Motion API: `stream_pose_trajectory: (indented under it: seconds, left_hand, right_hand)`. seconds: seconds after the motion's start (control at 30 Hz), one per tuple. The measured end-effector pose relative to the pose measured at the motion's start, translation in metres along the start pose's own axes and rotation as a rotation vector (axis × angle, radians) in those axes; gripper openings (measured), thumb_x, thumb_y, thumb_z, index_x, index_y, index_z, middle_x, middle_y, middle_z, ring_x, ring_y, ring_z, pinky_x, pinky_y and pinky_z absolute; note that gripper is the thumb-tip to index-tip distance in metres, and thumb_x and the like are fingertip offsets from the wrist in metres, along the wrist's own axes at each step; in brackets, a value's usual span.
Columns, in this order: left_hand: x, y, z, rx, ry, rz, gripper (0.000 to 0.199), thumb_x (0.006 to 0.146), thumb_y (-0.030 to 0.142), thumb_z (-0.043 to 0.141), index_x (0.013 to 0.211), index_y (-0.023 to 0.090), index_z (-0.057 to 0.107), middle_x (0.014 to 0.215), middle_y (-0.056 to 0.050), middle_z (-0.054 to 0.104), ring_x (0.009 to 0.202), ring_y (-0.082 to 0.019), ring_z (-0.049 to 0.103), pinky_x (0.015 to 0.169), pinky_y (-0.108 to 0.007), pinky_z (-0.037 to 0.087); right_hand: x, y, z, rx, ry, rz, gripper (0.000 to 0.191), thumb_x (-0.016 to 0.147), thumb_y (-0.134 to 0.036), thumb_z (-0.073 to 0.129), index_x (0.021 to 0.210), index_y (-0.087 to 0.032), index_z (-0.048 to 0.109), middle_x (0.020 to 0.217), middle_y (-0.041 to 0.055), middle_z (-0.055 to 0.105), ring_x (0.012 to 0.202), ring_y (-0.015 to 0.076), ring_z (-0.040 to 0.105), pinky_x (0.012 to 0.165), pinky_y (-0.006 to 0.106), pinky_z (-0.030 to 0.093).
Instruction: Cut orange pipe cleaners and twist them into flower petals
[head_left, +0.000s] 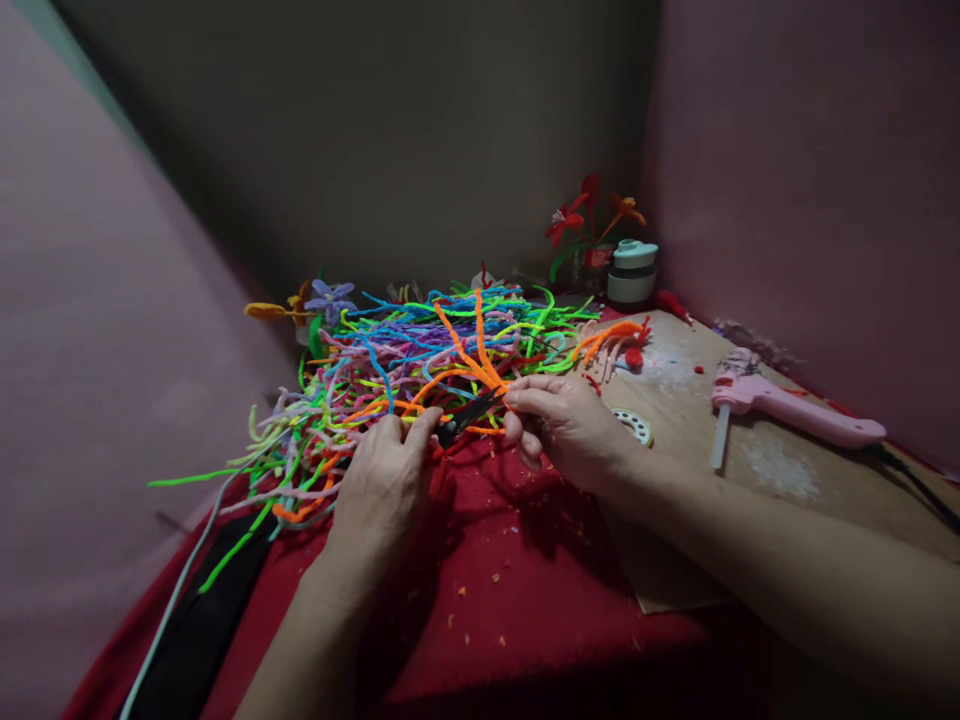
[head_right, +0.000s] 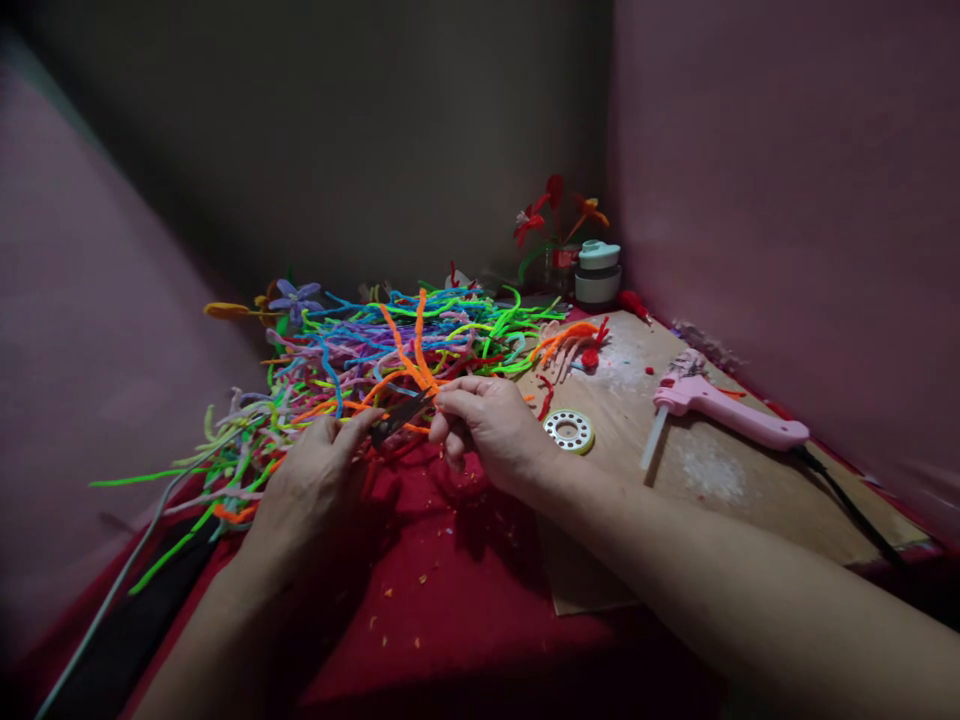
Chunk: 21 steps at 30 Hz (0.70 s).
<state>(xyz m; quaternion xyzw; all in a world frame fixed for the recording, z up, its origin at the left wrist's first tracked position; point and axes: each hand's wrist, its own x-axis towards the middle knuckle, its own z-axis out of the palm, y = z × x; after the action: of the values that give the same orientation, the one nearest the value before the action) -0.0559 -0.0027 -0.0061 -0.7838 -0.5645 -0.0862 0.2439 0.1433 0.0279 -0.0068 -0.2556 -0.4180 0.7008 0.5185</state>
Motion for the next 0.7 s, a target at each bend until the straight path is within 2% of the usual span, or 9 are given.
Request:
stream_pose_trajectory:
  seconds: [0.17,0.53,0.7]
  left_hand:
    - [0.0,0.0,0.001,0.023,-0.001,0.005,0.039,0.085,0.018,0.041,0.123,0.017,0.05,0.082,-0.006,0.046,0.069,-0.019,0.047,0.064,-0.029,0.039]
    - [-0.004,0.005,-0.009,0.113,0.003,0.038,0.04,0.086,0.015,0.038,0.124,0.015,0.05,0.079,-0.007,0.046,0.07,-0.021,0.047,0.063,-0.031,0.039]
    - [-0.003,0.005,-0.009,-0.015,0.023,0.035,0.037,0.086,0.016,0.038,0.121,0.016,0.053,0.081,-0.007,0.05,0.071,-0.02,0.049,0.063,-0.03,0.04]
  right_hand:
    - [0.001,0.003,-0.001,-0.004,-0.012,-0.004,0.004,0.071,-0.018,0.054,0.069,-0.015,0.053,0.049,-0.002,0.059,0.03,0.0059,0.041,0.029,0.019,0.036]
    - [-0.001,0.001,0.0,-0.001,-0.023,0.016,0.002,0.072,-0.017,0.053,0.07,-0.016,0.052,0.049,-0.0021,0.059,0.03,0.0055,0.041,0.03,0.019,0.035]
    - [0.0,0.001,-0.001,0.008,-0.018,0.015,0.004,0.071,-0.016,0.053,0.068,-0.016,0.052,0.048,-0.0027,0.058,0.03,0.005,0.04,0.031,0.019,0.034]
